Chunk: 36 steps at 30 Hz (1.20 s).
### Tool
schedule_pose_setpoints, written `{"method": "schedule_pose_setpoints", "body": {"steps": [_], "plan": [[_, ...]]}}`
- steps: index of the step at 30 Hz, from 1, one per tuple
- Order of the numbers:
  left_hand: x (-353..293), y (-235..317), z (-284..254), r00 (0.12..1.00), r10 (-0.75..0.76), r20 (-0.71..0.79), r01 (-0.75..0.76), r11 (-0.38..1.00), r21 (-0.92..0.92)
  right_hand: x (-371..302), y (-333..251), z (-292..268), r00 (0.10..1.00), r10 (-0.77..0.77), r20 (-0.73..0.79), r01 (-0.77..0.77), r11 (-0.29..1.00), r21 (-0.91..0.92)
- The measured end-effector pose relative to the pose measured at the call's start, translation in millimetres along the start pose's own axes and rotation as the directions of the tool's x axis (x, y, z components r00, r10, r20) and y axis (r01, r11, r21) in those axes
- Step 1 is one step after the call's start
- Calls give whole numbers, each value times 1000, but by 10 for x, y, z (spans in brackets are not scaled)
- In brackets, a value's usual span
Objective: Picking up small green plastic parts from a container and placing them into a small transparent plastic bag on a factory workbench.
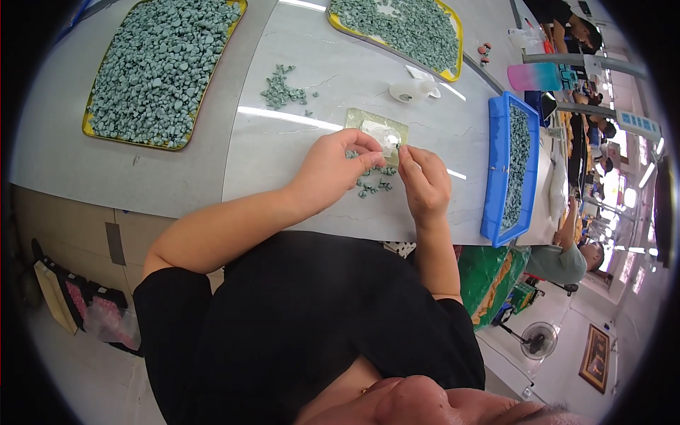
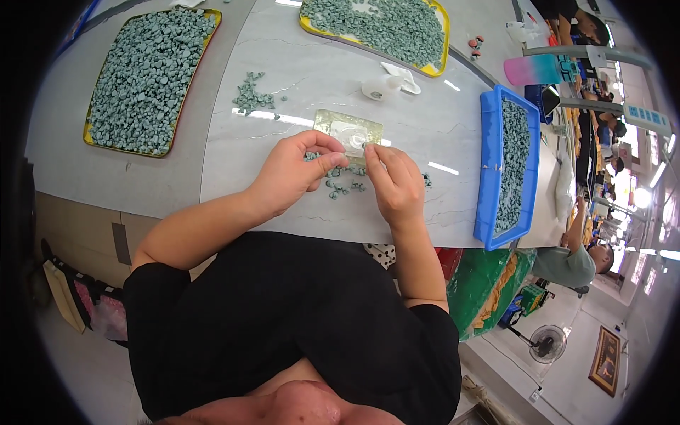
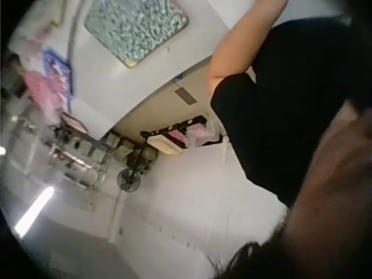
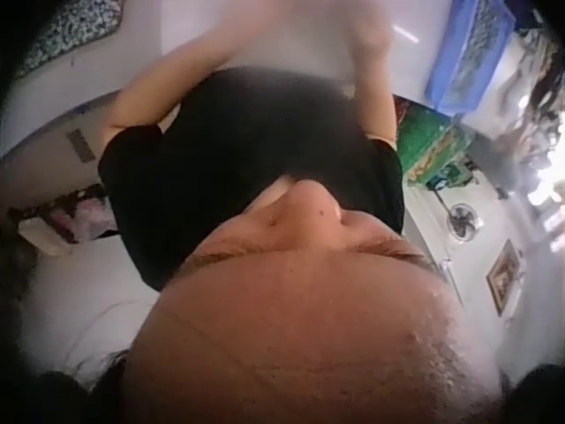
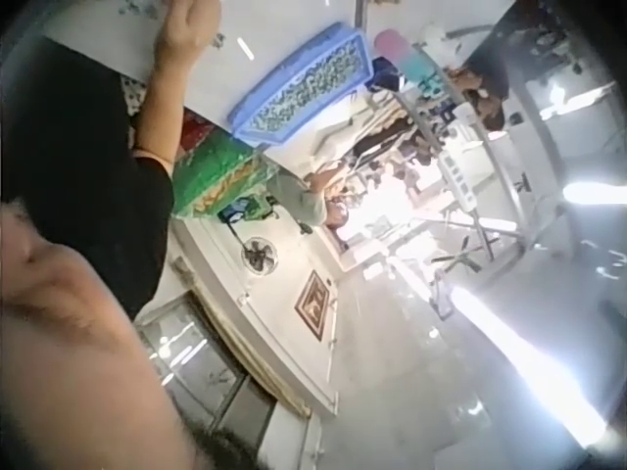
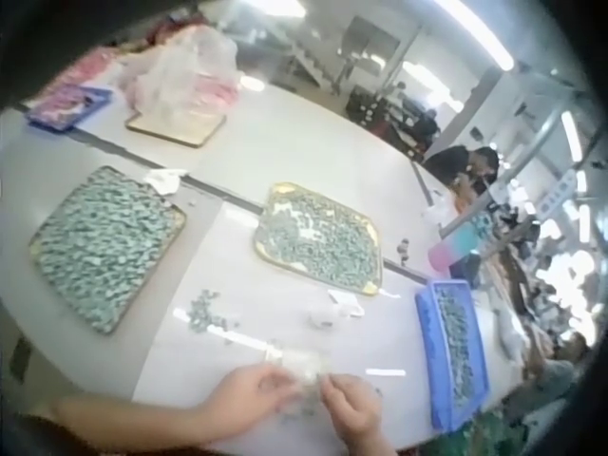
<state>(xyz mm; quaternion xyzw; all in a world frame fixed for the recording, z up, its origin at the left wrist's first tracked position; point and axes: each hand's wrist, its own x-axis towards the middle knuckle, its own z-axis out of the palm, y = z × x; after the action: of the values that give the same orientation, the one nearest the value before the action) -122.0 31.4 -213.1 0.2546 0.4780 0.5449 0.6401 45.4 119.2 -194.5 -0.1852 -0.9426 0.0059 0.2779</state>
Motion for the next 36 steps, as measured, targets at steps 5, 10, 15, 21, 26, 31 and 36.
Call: {"method": "schedule_pose_setpoints", "body": {"steps": [5, 10, 15, 21, 26, 31, 36], "plan": [[-14, 31, -34, 994, -106, 36, 109, 989, -99, 19, -24, 20, 999, -41, 7, 41, 999, -15], [-31, 24, -30, 993, -106, 44, 111, 987, -117, 17, -116, 39, 986, 147, -74, -131, 975, 180], [-38, 8, -18, 996, -26, 88, 38, 990, -133, -76, -253, 24, 802, 582, 137, -517, 560, 647], [-55, 15, -23, 987, -44, 153, 70, 982, -173, -31, -403, 30, 727, 631, 272, -529, 262, 807], [-63, 9, -30, 992, -22, 126, 43, 985, -166, -20, -395, 101, 913, 408, -24, -332, 775, 538], [-76, 17, -49, 992, -12, 122, 31, 987, -158, 93, -476, 86, 957, 264, -123, -197, 897, 395], [-86, 31, -56, 993, 1, 119, 16, 990, -143, 103, -471, 111, 975, 138, -177, -79, 949, 304]]}}
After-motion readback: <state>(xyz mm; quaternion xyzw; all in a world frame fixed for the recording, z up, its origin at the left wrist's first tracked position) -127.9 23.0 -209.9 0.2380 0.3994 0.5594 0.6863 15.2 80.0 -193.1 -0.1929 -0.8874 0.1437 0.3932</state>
